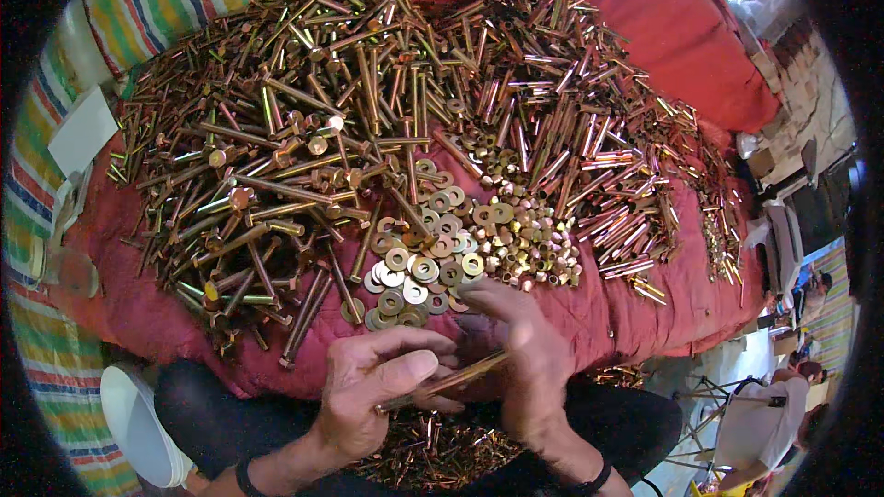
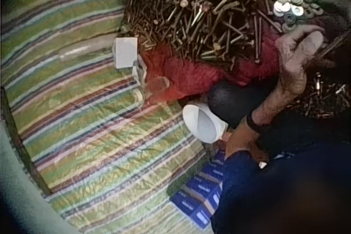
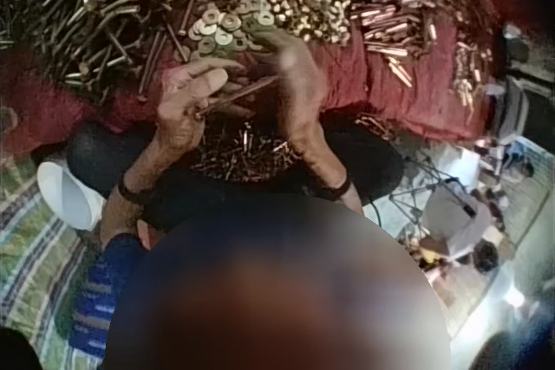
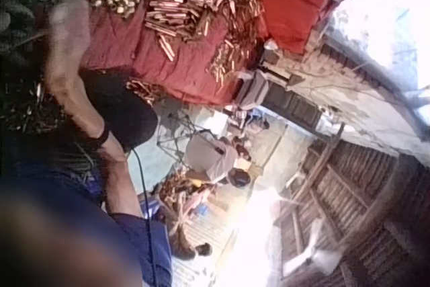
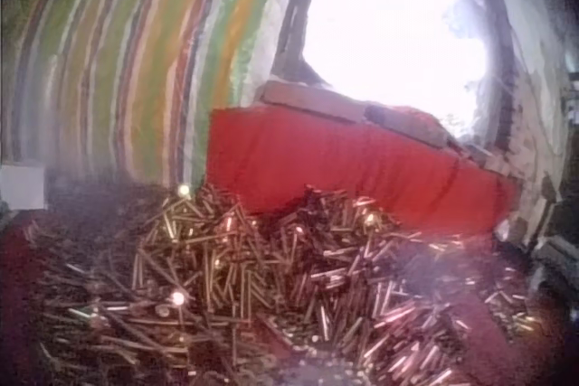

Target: The person sits on the floor and repeatedly picks up metal rods and washers from a large pile, then threads the washers onto the rods by hand. The person handles the items one at a time and places the assembled fasteners back onto the pile.

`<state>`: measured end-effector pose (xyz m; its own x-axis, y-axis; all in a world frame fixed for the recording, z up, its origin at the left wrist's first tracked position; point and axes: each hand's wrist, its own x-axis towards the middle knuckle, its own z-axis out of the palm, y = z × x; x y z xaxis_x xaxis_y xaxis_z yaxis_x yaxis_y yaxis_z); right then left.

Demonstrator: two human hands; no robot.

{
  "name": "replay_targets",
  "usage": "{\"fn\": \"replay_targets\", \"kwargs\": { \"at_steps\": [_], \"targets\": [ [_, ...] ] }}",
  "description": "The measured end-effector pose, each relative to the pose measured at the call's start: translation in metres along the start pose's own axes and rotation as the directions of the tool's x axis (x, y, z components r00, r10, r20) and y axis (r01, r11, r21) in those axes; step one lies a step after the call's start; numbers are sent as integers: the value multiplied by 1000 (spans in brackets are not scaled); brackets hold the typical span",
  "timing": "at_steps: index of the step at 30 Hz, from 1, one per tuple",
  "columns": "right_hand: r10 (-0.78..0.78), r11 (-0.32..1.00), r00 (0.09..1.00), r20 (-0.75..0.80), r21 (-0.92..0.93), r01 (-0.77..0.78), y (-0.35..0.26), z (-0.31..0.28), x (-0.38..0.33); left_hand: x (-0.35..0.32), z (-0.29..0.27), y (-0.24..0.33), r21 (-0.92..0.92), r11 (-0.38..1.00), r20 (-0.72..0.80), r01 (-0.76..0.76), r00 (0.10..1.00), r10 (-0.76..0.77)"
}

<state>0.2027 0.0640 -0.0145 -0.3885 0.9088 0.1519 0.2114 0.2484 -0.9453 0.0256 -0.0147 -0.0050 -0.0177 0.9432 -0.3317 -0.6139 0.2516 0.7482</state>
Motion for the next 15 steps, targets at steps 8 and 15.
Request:
{"fn": "replay_targets", "kwargs": {
  "at_steps": [8, 15],
  "targets": [
    [-330, 854, 917, 224, -344, 391, 6, -4, 1, 2, -12, -4, 94, 973, 95, 212, 971, -220],
    [-47, 971, 999, -13, -235, 43, -7, -3, -11, 10, -11, -11, 401, 895, 217, -197, 969, 116]
  ]
}}
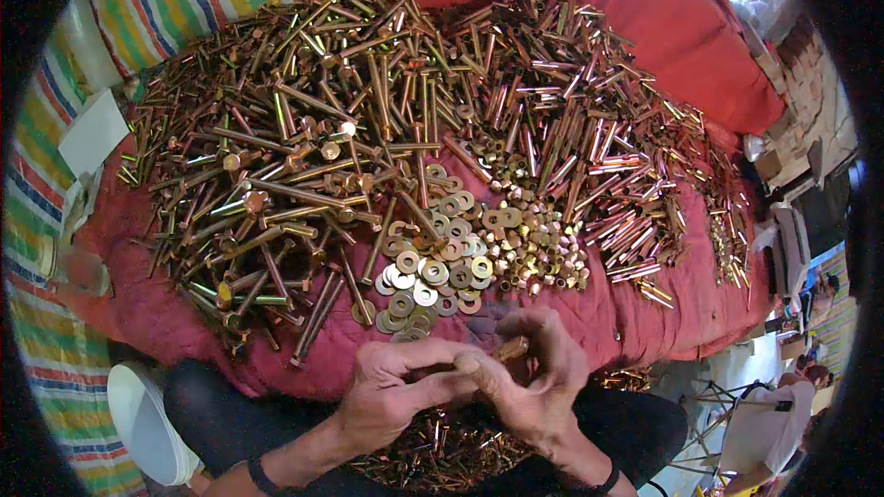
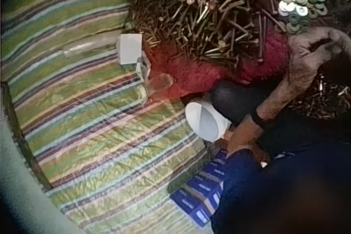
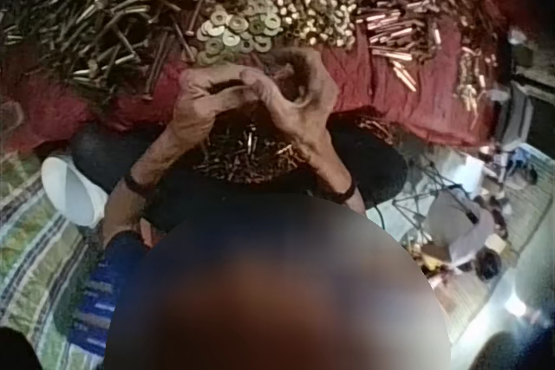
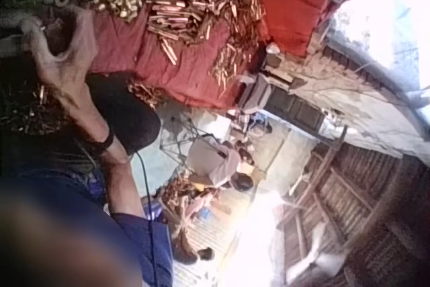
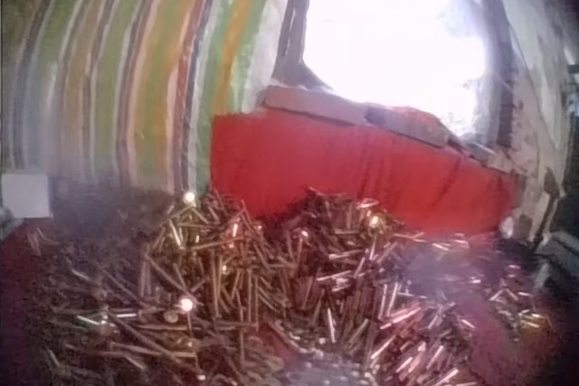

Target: The person sits on the floor and repeatedly picks up metal rods and washers from a large pile, then threads the washers onto the rods by hand. The person handles the items one at a time and places the assembled fasteners back onto the pile.

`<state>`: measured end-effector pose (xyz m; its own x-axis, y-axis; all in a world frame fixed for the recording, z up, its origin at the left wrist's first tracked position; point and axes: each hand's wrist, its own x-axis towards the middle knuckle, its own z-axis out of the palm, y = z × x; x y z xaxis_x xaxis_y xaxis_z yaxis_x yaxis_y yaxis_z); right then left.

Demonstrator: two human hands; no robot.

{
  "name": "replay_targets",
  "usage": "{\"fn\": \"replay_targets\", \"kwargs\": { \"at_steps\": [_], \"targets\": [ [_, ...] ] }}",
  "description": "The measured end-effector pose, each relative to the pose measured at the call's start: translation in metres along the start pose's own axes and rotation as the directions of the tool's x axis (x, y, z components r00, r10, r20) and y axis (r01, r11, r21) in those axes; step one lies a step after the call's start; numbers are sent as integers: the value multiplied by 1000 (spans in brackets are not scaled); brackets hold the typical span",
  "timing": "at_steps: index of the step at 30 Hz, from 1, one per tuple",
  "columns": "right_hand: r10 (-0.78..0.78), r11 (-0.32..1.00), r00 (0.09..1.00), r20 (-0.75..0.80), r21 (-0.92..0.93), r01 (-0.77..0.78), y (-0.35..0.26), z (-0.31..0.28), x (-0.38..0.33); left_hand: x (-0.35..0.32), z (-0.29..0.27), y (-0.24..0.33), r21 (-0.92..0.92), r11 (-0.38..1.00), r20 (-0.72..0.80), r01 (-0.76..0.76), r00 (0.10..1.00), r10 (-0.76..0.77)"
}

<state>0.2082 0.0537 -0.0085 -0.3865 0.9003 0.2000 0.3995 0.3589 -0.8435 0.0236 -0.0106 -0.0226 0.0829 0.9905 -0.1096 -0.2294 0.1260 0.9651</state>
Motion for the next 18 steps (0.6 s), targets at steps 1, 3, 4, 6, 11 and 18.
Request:
{"fn": "replay_targets", "kwargs": {
  "at_steps": [1, 3, 4, 6, 11, 18],
  "targets": [
    [41, 999, 999, -20, 16, -41, -2, -2, -2, 3, 1, -2, 139, 987, -33, -76, 996, 82],
    [-260, 963, 965, -43, -87, 255, -2, -3, 0, 11, 3, -6, 405, 873, -42, -270, 949, 313],
    [-311, 945, 950, -39, -123, 304, -1, -4, 0, 12, 3, -7, 424, 849, -33, -316, 931, 363],
    [-378, 891, 926, 21, -262, 370, -1, -4, -1, 12, 3, -9, 520, 775, -18, -358, 903, 429],
    [-462, 841, 887, 11, -311, 442, -3, -1, -3, 16, 1, -13, 575, 664, 91, -478, 844, 528],
    [-414, 854, 907, 79, -310, 417, 0, -4, -7, 18, 2, -21, 551, 650, 99, -524, 814, 572]
  ]
}}
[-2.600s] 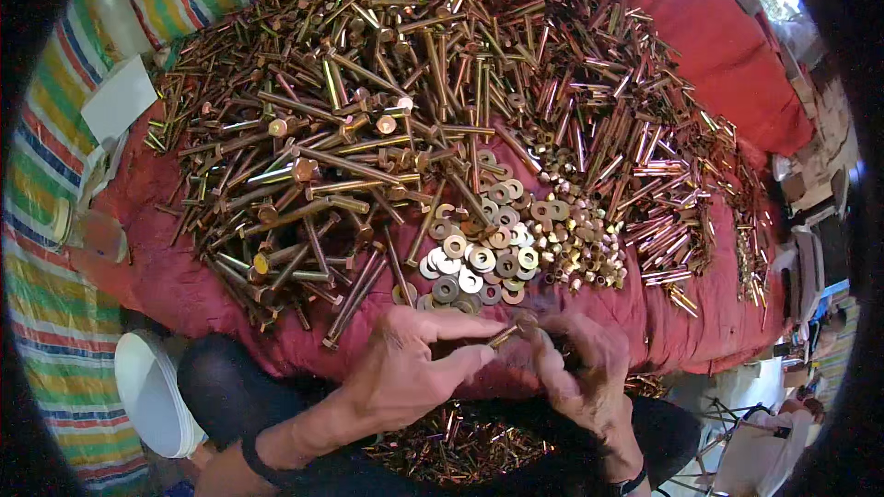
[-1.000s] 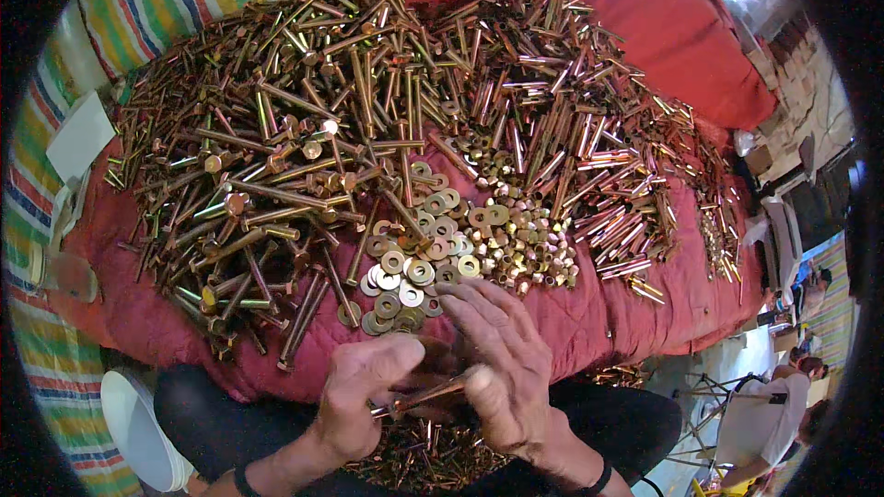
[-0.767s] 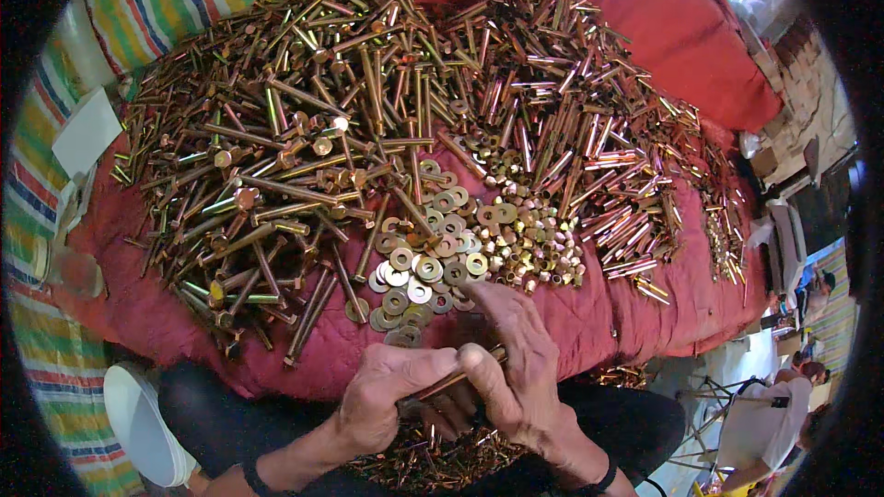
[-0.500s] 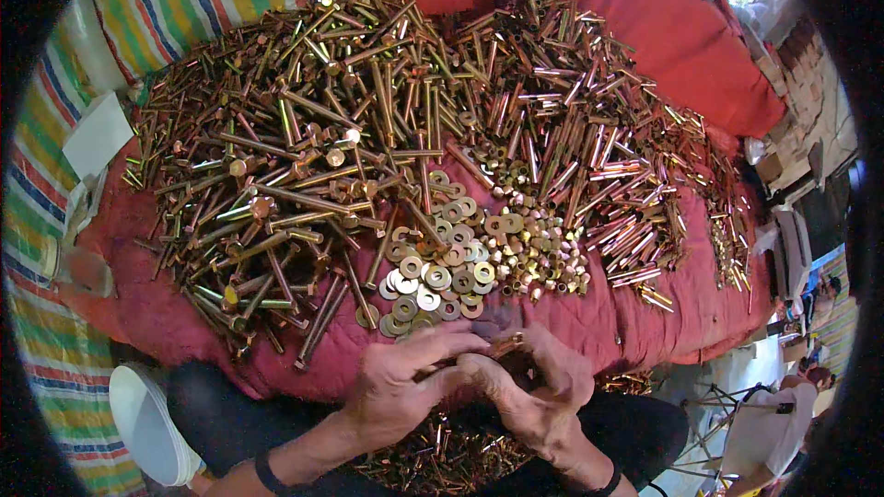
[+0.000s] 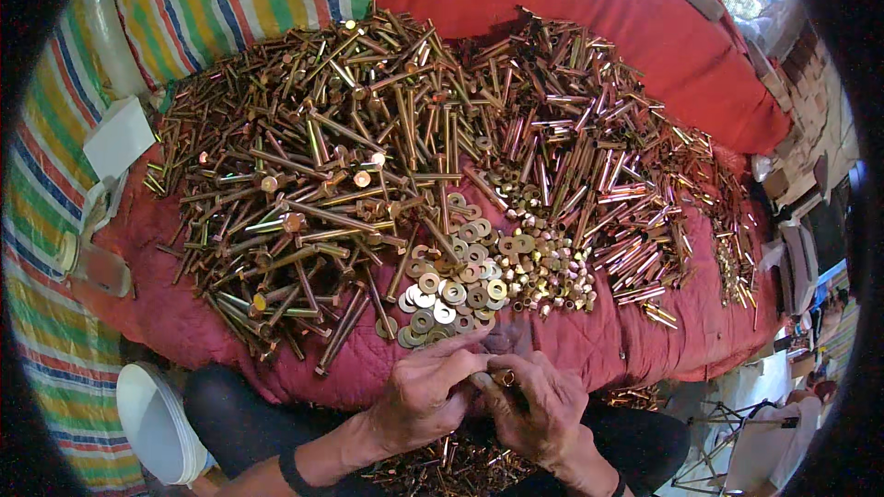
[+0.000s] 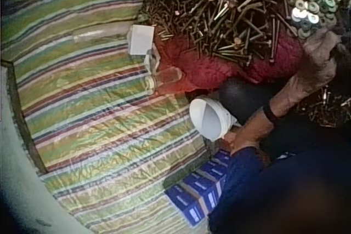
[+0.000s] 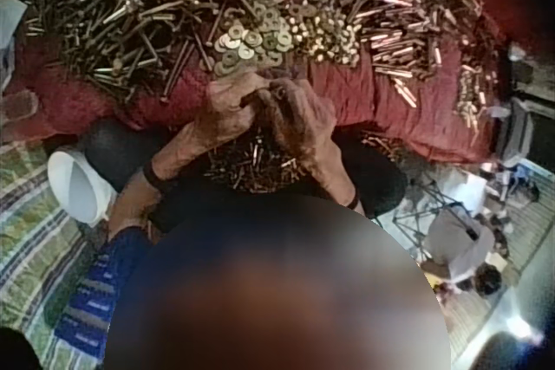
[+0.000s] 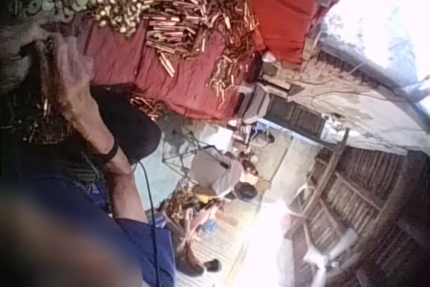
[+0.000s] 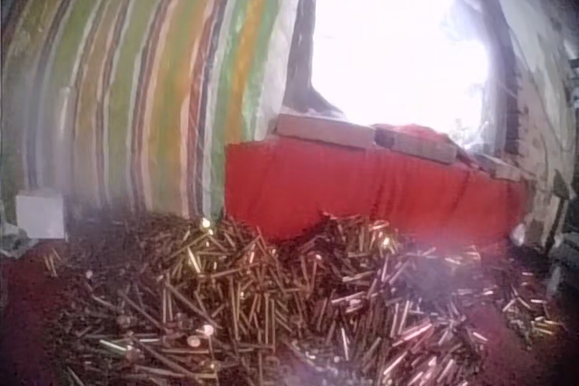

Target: The person sits on the floor and repeatedly picks up metal rods and washers from a large pile, then threads the washers onto the rods by hand. The person handles the items one at a time and places the assembled fasteners back onto the pile.

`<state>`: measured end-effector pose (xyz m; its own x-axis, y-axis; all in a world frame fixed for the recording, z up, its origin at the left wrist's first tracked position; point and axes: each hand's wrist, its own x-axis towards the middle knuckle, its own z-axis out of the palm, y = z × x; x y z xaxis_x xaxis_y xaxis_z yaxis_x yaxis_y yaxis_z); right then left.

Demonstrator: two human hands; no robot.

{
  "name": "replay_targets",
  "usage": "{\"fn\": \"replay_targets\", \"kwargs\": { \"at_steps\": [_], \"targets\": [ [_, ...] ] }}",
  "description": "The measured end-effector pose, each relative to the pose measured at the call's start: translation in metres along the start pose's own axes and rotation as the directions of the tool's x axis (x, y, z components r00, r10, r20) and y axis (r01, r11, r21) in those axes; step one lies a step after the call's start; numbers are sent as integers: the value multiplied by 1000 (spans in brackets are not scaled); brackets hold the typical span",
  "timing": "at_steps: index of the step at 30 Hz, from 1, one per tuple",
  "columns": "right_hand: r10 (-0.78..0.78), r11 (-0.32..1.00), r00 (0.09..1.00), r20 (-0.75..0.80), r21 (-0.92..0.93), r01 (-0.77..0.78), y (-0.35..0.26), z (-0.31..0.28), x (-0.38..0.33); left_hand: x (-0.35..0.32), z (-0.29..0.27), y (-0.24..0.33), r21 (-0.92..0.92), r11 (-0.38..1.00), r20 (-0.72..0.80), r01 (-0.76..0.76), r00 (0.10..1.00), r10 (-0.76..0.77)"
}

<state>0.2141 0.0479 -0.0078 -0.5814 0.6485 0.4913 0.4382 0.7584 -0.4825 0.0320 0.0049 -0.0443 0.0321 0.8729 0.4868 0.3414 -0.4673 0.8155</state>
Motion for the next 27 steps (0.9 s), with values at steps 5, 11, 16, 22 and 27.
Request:
{"fn": "replay_targets", "kwargs": {
  "at_steps": [5, 11, 16, 22, 27],
  "targets": [
    [-13, 992, 995, 101, 125, 0, 5, -9, 5, -6, 1, -5, 36, 997, -2, -66, 998, 66],
    [126, 885, 828, 546, 315, -342, -3, -78, 42, -10, 18, -2, 165, 980, -102, -107, 987, 125],
    [180, 964, 958, 224, 153, -217, -3, -72, 85, -15, 25, 6, 257, 951, -106, -172, 973, 205],
    [-22, 984, 994, 103, -176, 40, 44, 30, 105, -22, 24, 5, 210, 959, -77, -188, 975, 208],
    [-37, 929, 982, 186, -357, 103, 58, 61, 116, -18, 22, 4, 169, 974, -88, -148, 983, 164]
  ]
}}
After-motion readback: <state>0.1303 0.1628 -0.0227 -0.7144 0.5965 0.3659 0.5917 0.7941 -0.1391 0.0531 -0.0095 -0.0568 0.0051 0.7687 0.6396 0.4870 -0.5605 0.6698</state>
